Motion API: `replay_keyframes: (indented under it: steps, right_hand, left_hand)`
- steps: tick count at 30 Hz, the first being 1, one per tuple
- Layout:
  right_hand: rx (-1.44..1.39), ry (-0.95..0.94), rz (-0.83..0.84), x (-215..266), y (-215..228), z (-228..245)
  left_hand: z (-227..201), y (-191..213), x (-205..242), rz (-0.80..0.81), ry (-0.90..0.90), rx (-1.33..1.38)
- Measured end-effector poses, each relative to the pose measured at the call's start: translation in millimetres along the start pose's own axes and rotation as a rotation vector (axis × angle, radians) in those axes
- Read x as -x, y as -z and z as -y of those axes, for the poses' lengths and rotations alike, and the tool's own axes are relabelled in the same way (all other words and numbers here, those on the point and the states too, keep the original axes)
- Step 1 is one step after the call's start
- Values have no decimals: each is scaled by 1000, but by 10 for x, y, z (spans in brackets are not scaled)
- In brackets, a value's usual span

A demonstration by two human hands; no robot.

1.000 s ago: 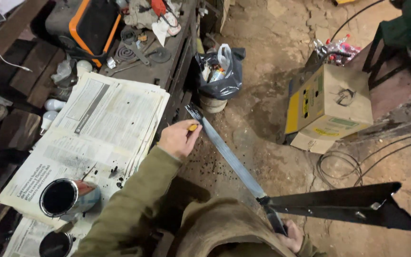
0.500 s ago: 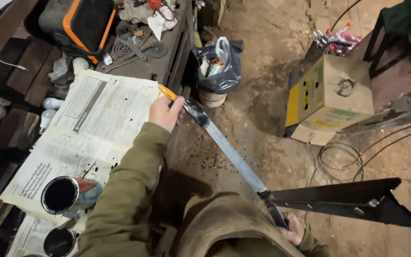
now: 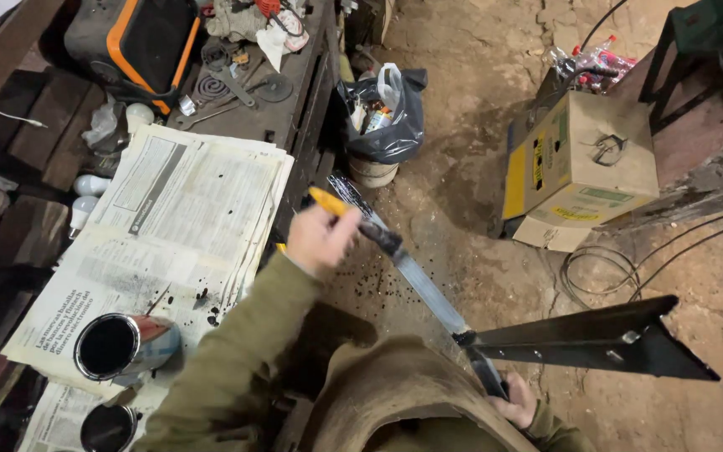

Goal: The recorder is painting a three-pronged metal frame with black paint using a paintbrush in a workshop.

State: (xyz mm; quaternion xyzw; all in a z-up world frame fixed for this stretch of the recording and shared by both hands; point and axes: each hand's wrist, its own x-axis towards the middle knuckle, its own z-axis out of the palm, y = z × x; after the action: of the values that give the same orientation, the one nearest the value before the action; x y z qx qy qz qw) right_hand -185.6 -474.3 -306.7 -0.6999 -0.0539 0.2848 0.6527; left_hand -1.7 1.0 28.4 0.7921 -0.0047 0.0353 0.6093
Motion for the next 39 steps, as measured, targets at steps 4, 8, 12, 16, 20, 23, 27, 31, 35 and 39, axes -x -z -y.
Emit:
replay_keyframes:
  steps: [4,8,12,16,20,23,27,31,35,39]
  right_hand:
    - [-18,55,-2,-43,82,-263]
    - [-33,134,-15,-67,65,-310]
    - [-127,4,-30,-56,85,-370]
    - [-114,27,-48,-54,66,-287]
    - [71,32,-37,-47,39,-109]
    - [98,6,-35,-37,-19,22]
    - [48,67,-50,-48,-25,-30]
    - [67,48,-66,-41,-42,-11]
    - [179,3,-35,-73,-77,211]
    - [179,-2,9,-74,-116,474]
  left_hand:
    - [216,247,-380,-119,-46,-203]
    - [128,286,-395,-209,-130,-203]
    - [231,167,-363,-32,131,-98]
    - [289,248,-442,-296,-185,-253]
    - [150,198,-351,-19,120,-128]
    - [354,187,-351,-236,-300,-461]
    - [581,-112,-146,80,-477,-684]
    - [104,-322,350,114,-639,-482]
    - [123,-185,154,55,-247,-152]
    - [17,-33,65,-124,-235,-448]
